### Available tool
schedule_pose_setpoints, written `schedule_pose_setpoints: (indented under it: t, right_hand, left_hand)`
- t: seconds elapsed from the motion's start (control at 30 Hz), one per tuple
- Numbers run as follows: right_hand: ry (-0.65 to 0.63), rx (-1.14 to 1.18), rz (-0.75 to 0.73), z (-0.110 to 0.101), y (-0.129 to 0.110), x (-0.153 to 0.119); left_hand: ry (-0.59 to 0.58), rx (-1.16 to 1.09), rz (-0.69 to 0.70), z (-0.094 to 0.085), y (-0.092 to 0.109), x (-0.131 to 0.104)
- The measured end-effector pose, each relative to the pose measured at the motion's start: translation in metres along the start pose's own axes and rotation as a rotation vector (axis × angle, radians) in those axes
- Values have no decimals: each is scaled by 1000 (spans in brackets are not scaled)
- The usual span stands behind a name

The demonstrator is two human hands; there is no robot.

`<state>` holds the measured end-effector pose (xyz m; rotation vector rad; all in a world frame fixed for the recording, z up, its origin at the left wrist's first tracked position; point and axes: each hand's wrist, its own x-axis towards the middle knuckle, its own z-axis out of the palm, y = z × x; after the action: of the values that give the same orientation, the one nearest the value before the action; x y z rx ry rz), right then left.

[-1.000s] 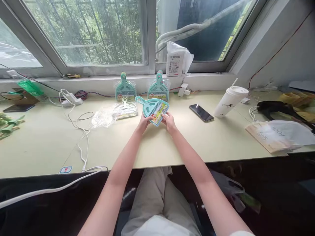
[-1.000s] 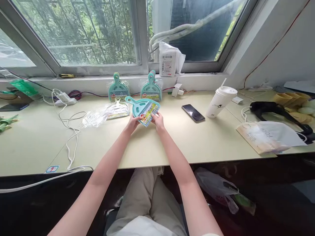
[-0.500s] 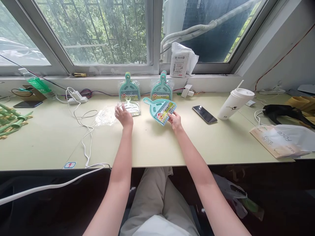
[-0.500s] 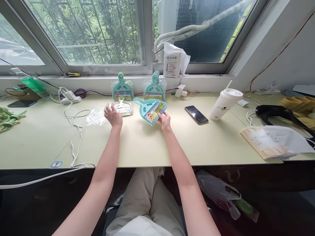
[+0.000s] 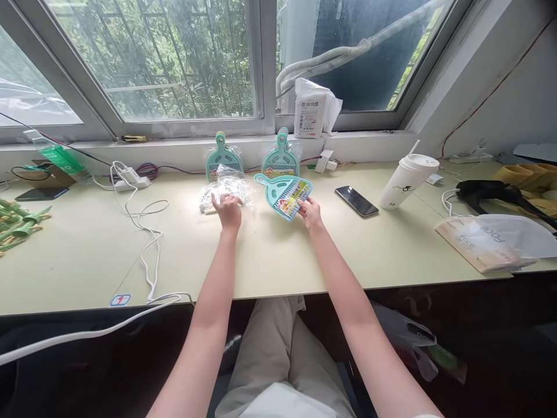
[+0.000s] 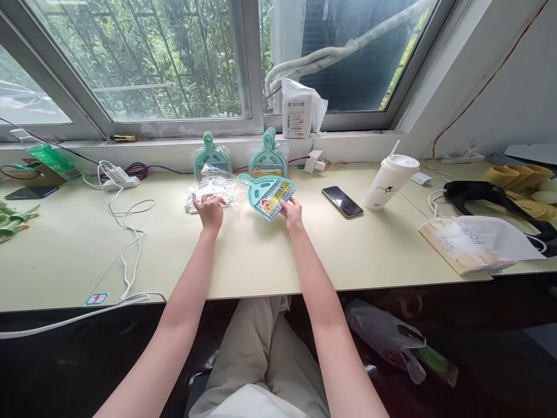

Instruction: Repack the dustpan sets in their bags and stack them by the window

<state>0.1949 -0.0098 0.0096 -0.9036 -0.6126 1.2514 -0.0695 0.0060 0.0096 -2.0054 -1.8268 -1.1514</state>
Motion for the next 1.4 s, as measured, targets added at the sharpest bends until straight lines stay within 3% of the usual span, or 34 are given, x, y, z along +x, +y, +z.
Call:
schedule_pose_setpoints:
  t: [0.2, 0.43, 0.57, 0.67, 0.8, 0.93, 1.07, 1.13, 1.2, 1.3, 1.33, 1.4]
  right_hand:
    - [-26, -90, 51, -1, -4, 0]
    - [-175, -214, 141, -9, -8, 2]
    - [-211, -260, 170, -10, -7, 2]
    - [-123, -232, 135, -4, 0, 2]
    - [31, -147, 44, 9, 16, -2]
    - [-10, -103, 23, 23, 30, -12]
    - [-37, -52, -36, 32, 35, -20]
    - [-24, -13, -76, 34, 35, -22]
    - [-13, 38, -104, 35, 33, -23]
    - [-16, 93, -120, 34, 30, -23]
    - [-22, 96, -120, 34, 30, -23]
    - [-43, 84, -112, 34, 31, -22]
  left_hand:
    - [26, 40, -140, 6, -1, -3]
    - [-179, -22, -136, 18, -9, -3]
    - [-86, -37, -247, 12, -15, -3]
    - [-19, -63, -278, 7, -9, -2]
    - [9, -126, -187, 8, 10, -6]
    - [6, -256, -30, 11, 29, -10]
    - [-93, -416, 158, 9, 47, -14]
    - [-93, -439, 185, 6, 56, -16]
    - [5, -467, 106, 4, 65, -16]
    - [190, -680, -216, 5, 68, -10]
    - [173, -811, -337, 6, 66, -6]
    - [-26, -1102, -495, 9, 60, 0]
